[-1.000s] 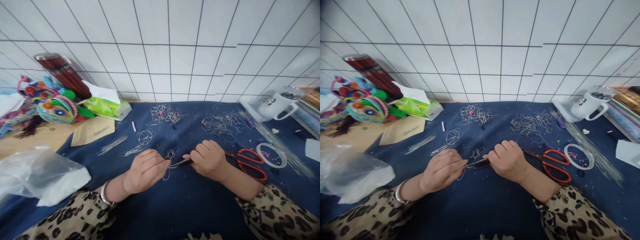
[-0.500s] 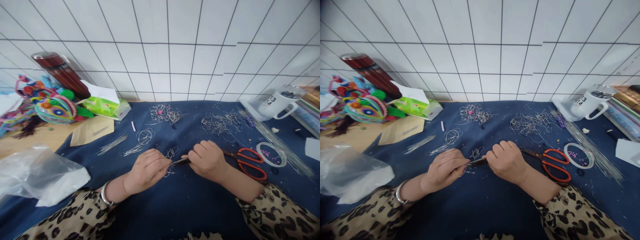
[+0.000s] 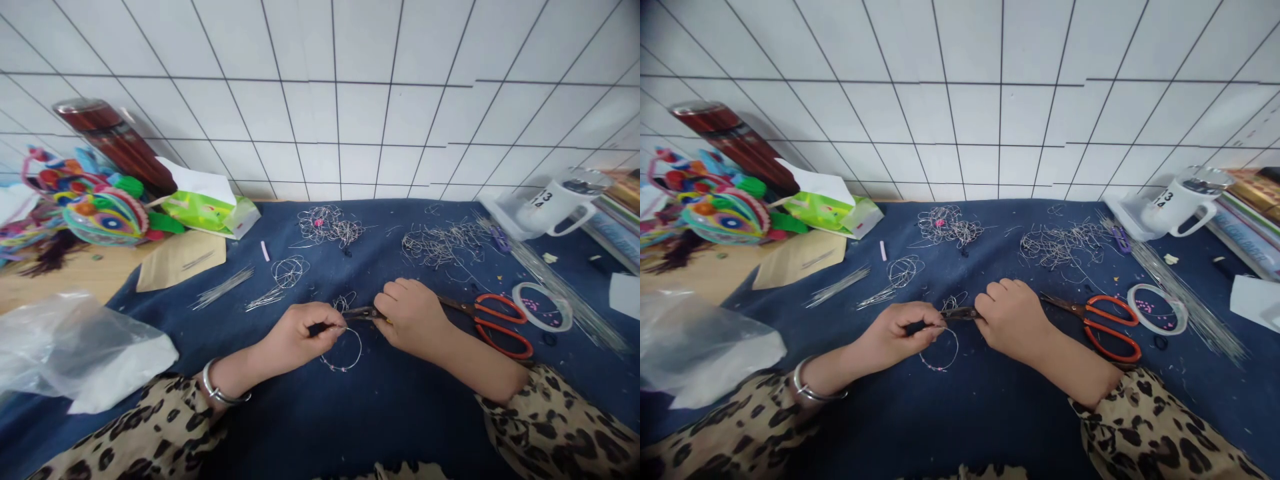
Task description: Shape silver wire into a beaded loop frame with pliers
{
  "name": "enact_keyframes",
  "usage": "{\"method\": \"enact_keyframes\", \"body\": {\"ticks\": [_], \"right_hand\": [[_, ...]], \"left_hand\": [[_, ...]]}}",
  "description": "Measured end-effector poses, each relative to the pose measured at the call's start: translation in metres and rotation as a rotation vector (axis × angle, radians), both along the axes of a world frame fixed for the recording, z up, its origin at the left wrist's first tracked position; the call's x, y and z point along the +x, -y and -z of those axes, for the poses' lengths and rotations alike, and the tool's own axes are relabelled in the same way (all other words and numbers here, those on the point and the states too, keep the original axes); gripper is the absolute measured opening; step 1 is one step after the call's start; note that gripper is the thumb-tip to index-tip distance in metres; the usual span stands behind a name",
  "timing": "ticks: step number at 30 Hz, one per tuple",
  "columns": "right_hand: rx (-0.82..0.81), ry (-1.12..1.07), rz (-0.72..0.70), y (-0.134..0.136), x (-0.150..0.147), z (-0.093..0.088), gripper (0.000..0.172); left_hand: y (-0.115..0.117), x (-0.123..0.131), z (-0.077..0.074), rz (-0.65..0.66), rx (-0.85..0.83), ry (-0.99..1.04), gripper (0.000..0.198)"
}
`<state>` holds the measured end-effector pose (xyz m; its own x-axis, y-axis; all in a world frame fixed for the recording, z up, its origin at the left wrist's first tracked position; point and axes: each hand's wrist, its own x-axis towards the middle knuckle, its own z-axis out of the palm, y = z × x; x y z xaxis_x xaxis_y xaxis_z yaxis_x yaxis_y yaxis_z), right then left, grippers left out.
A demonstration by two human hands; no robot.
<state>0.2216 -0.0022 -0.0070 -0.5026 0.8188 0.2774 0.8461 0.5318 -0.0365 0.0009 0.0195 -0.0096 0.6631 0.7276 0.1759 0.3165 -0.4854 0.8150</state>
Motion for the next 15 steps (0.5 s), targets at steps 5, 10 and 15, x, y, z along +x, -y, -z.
{"method": "enact_keyframes", "body": {"ticks": [5,10,15], "right_hand": [[-0.354,-0.44,-0.066,0.004,-0.012,-0.005,0.011],[-0.482,-0.652,-0.148,0.009,-0.03,-0.006,0.012],[-0.465,-0.739,-0.111,0.011,-0.034,-0.002,0.0]], "left_hand": [[0.001,0.001,0.005,-0.019,-0.055,-0.035,0.011],[0.005,0.003,0.01,-0.021,-0.036,-0.08,0.014],[0.007,0.003,0.009,0.036,-0.13,-0.036,0.013]]}}
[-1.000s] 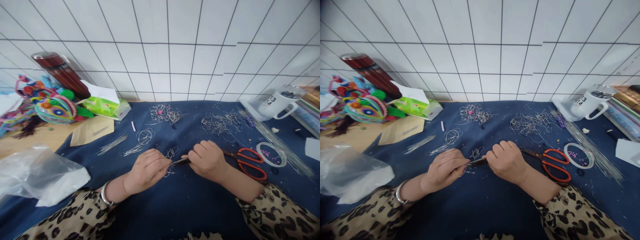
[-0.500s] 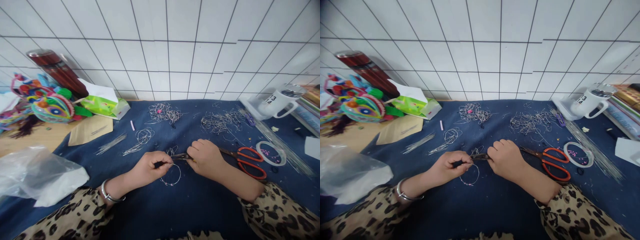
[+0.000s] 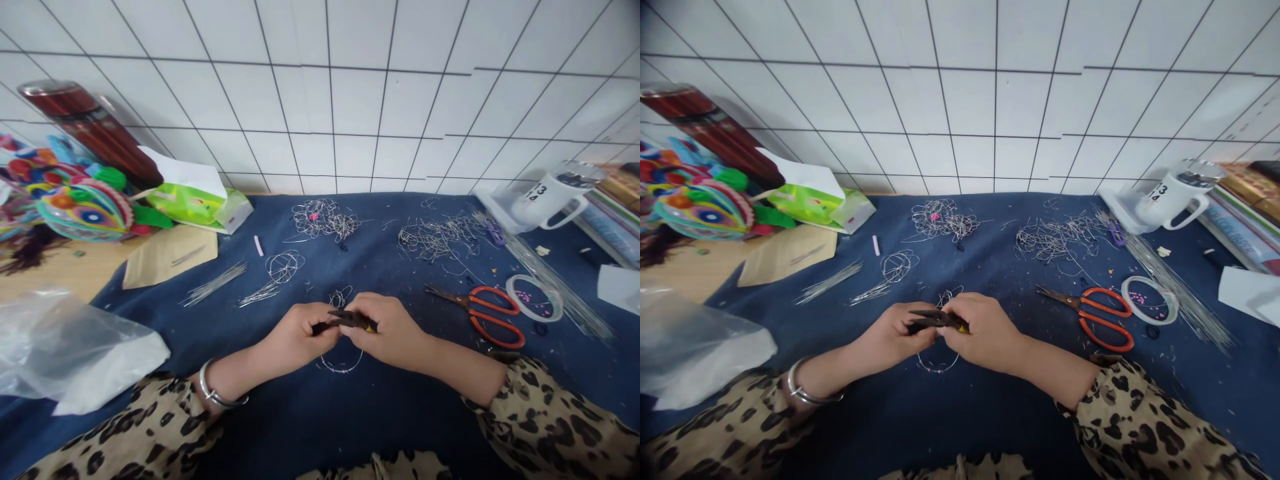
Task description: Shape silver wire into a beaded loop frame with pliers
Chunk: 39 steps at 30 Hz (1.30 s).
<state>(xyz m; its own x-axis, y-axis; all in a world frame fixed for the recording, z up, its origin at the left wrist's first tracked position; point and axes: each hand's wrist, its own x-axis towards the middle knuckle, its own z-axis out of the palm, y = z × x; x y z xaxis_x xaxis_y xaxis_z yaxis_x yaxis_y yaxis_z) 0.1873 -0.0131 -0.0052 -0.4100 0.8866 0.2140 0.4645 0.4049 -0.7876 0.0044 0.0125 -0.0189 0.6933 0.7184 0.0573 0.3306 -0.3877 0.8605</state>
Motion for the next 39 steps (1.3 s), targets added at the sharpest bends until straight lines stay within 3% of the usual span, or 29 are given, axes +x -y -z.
{"method": "enact_keyframes", "body": {"ticks": [6,11,14,18,24,30,39], "right_hand": [[-0.118,-0.054,0.109,0.003,0.005,-0.001,0.008],[-0.099,-0.092,0.129,0.005,0.003,-0.001,0.009],[-0.104,-0.103,0.101,0.005,0.002,0.0,0.009],[-0.048,-0.072,0.035,0.001,0.007,0.001,0.014],[0.088,0.289,0.002,-0.01,0.029,0.0,0.017],[0.201,0.593,-0.07,-0.014,0.034,0.003,0.017],[0.314,0.791,-0.037,-0.008,0.03,-0.001,0.012]], "left_hand": [[-0.002,-0.001,-0.002,-0.003,-0.096,0.143,0.016],[-0.001,0.001,0.001,-0.063,-0.154,0.17,0.013],[0.002,0.002,0.002,-0.109,-0.237,0.185,0.012],[0.002,0.002,0.0,-0.126,-0.219,0.166,0.011],[-0.005,-0.001,-0.006,-0.163,-0.156,0.107,0.011],[-0.009,-0.003,-0.007,-0.12,-0.123,0.085,0.011],[-0.005,-0.003,-0.003,-0.119,-0.501,0.173,0.013]]}}
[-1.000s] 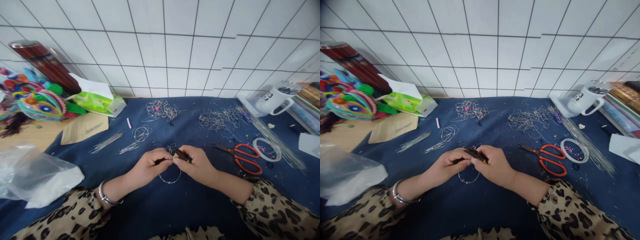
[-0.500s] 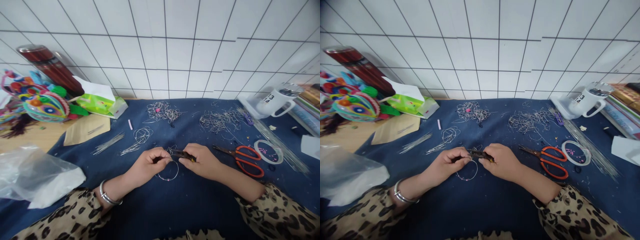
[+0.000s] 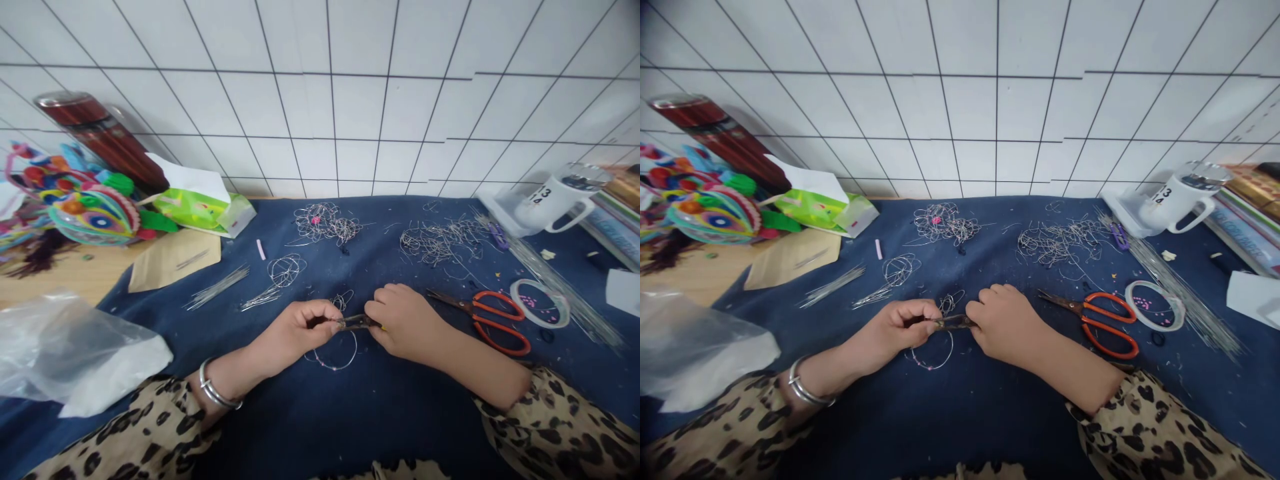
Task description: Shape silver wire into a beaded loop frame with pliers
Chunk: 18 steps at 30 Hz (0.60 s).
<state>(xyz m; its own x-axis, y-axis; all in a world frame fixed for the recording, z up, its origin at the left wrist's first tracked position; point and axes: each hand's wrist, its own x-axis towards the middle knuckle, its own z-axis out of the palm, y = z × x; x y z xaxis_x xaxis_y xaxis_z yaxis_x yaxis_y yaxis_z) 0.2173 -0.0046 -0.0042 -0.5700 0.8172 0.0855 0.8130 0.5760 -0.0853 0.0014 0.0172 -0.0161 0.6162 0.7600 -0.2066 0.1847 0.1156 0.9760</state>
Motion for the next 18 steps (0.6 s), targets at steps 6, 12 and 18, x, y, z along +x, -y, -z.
{"method": "enact_keyframes", "body": {"ticks": [6,12,18], "right_hand": [[0.026,0.051,0.009,0.002,-0.003,-0.001,0.011],[0.014,0.043,0.009,0.004,-0.006,0.003,0.012],[0.018,0.036,0.004,0.005,-0.008,0.011,0.013]], "left_hand": [[0.004,0.001,0.004,-0.055,-0.261,0.138,0.014],[0.003,0.001,0.0,-0.055,-0.373,0.176,0.011],[0.004,0.002,0.0,-0.056,-0.421,0.222,0.006]]}}
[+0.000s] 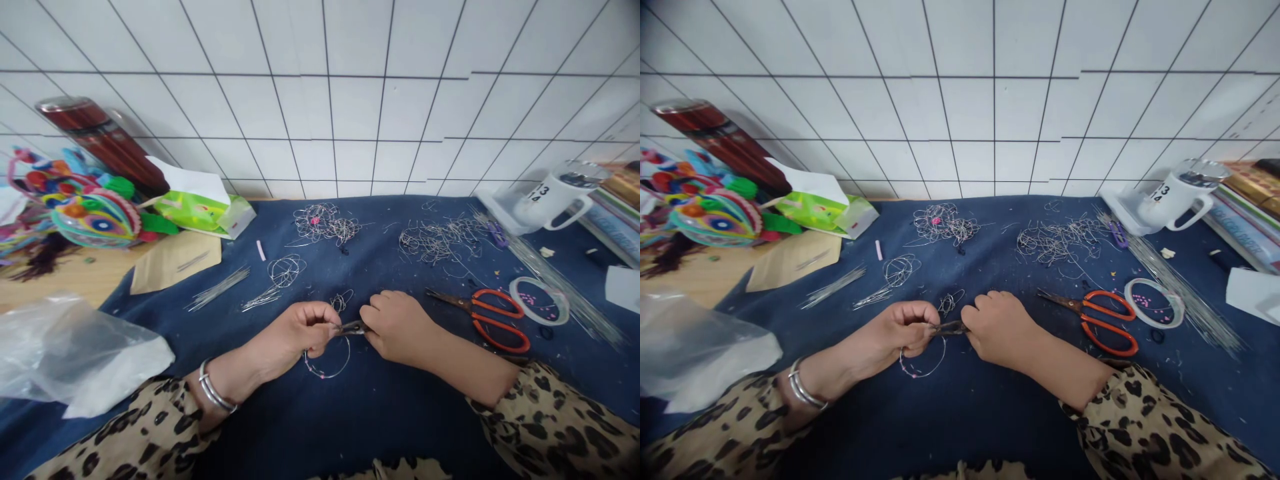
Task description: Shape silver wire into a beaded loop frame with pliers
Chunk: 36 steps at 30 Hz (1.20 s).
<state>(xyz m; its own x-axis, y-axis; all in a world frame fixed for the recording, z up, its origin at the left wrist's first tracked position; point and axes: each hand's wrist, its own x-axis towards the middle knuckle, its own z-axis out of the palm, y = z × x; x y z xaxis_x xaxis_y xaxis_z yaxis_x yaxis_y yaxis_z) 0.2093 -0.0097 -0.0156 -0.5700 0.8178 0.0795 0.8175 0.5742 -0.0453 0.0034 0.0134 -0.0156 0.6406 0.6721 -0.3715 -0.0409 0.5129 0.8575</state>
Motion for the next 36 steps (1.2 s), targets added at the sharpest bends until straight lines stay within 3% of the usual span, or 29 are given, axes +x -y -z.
{"method": "enact_keyframes", "body": {"ticks": [21,29,32,36], "right_hand": [[0.227,-0.087,-0.071,0.003,0.001,0.021,0.02],[0.201,-0.127,-0.072,0.001,0.0,0.021,0.019],[0.155,-0.161,-0.048,-0.002,0.003,0.016,0.019],[0.122,-0.195,0.009,-0.004,0.007,0.01,0.017]], "left_hand": [[0.001,-0.004,-0.002,0.133,0.055,0.005,0.009],[0.001,-0.005,-0.002,0.159,0.081,0.022,0.008],[0.001,-0.007,-0.004,0.136,0.196,-0.008,0.008],[-0.004,-0.009,-0.007,0.119,0.52,-0.111,0.009]]}}
